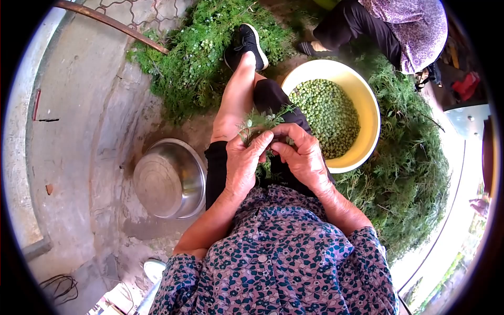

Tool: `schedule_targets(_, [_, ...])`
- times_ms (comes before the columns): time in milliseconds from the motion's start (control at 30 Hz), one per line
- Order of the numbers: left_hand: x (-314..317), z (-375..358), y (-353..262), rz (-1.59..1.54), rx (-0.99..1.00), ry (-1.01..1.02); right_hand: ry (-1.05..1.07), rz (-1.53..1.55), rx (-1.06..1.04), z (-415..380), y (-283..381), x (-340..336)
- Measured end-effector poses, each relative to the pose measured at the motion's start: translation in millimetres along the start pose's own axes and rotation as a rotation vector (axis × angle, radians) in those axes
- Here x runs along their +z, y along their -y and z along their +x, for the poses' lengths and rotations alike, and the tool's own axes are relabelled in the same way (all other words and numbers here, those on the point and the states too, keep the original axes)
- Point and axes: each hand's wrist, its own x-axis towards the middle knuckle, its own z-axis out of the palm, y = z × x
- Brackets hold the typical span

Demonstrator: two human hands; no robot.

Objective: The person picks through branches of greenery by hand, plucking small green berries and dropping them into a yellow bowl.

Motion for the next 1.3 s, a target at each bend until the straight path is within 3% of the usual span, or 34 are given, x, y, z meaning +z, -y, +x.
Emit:
schedule_targets(167, [1.6,-0.3,1.0,0.019,0.051,-0.055,-0.067,0.065,0.048,0.4,3.0,3.1])
schedule_targets(267, [-2.7,1.9,0.3,-0.151,-0.003,-0.069,-0.222,0.497,0.287,3.1,3.0,-7.5])
schedule_targets(367, [-10.6,4.5,-0.1,-0.342,-0.086,-0.063,-0.261,1.023,0.335,6.9,-1.1,-20.8])
schedule_targets(500, [-16.5,6.5,7.3,-0.5,-0.154,0.008,-0.104,1.157,0.422,1.5,-17.7,-22.8])
schedule_targets(633, [-18.7,6.5,8.7,-0.52,-0.177,0.059,-0.129,0.813,0.458,0.4,-22.2,-12.9])
schedule_targets(767, [-18.2,3.7,9.5,-0.47,-0.211,0.098,-0.2,0.839,0.495,7.8,-18.8,-14.7])
schedule_targets(833, [-15.0,2.6,7.3,-0.427,-0.209,0.084,0.016,0.842,0.551,8.1,-16.4,-19.6])
schedule_targets(1033, [-13.3,0.2,6.8,-0.221,-0.163,0.035,0.069,0.876,0.564,6.9,-23.0,-18.4])
schedule_targets(1133, [-8.9,-2.0,2.8,-0.045,-0.121,0.01,0.01,0.818,0.511,7.0,-22.7,-17.1])
schedule_targets(1300, [-4.2,-5.0,1.4,0.161,-0.152,0.046,-0.127,0.438,0.3,7.5,-20.0,-12.0])
